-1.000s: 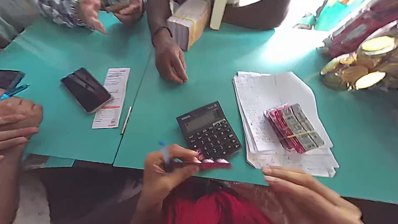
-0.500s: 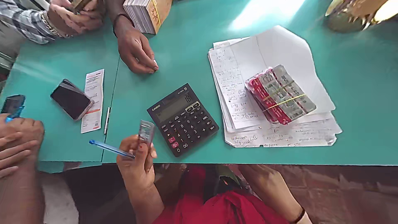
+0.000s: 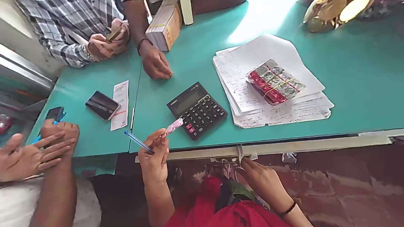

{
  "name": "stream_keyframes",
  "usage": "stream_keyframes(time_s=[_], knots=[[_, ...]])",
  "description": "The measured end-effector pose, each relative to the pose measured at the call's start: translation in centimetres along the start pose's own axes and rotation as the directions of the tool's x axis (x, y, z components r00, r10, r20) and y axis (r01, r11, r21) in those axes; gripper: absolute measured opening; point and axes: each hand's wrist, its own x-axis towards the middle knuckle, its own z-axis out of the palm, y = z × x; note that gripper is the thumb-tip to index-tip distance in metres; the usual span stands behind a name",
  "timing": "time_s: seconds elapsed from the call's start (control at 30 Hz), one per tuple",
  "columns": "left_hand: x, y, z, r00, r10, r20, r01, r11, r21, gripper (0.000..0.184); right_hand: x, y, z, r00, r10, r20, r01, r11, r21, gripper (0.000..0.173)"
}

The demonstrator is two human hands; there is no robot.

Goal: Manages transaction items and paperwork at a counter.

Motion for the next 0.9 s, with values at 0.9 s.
stream_keyframes(time_s=[0.9], knots=[[-7.9, 3.1, -3.2, 0.984, 0.096, -0.151, -0.068, 0.981, 0.182, 0.028, 4.8, -6.2, -8.3, 0.919, 0.006, 0.394, -0.020, 0.999, 0.032, 0.038]])
